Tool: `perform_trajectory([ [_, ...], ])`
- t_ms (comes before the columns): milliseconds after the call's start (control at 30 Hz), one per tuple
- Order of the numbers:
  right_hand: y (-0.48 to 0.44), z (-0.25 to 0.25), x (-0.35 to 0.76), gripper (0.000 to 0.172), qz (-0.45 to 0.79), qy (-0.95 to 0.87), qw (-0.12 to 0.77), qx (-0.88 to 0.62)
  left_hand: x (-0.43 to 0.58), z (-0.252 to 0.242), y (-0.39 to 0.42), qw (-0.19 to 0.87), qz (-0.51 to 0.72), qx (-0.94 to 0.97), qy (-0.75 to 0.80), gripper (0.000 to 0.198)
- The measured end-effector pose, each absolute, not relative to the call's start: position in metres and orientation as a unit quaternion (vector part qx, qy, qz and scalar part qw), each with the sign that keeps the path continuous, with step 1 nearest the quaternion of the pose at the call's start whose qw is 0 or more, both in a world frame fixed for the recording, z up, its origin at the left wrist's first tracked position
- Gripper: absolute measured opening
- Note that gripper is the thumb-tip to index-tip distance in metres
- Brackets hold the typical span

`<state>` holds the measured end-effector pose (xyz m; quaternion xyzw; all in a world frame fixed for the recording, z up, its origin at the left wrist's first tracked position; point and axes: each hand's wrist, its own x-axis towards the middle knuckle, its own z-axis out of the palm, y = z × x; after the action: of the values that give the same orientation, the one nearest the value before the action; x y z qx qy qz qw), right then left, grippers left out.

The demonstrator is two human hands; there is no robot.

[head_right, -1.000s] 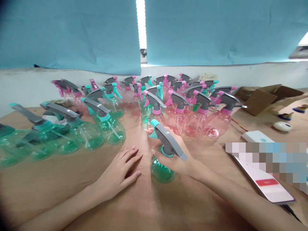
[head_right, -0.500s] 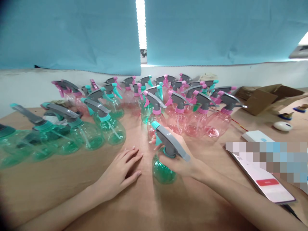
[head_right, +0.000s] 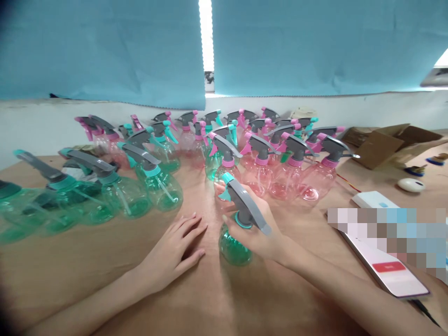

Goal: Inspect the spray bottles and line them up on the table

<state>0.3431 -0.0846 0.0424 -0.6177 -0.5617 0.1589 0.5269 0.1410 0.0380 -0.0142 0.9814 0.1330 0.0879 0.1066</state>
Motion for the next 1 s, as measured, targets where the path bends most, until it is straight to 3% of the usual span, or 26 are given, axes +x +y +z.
perform_trajectory([
  [233,-0.0849,0.0397,0.3448,0.039,0.142,-0.563,0.512,-0.632,0.1411,-0.0127,0.0375,0.108,0.095,0.981,0.133,0.045],
  [433,-0.0853,0.0363,0.3465,0.045,0.153,-0.571,0.506,-0.629,0.1407,-0.0132,0.0374,0.109,0.093,0.981,0.134,0.046],
  [867,-0.085,0.0391,0.3466,0.03,0.174,-0.569,0.498,-0.631,0.1407,-0.0137,0.0378,0.105,0.089,0.981,0.134,0.046],
  [1000,-0.083,0.0399,0.3458,0.035,0.17,-0.576,0.513,-0.613,0.1405,-0.0134,0.0378,0.107,0.093,0.981,0.134,0.046],
])
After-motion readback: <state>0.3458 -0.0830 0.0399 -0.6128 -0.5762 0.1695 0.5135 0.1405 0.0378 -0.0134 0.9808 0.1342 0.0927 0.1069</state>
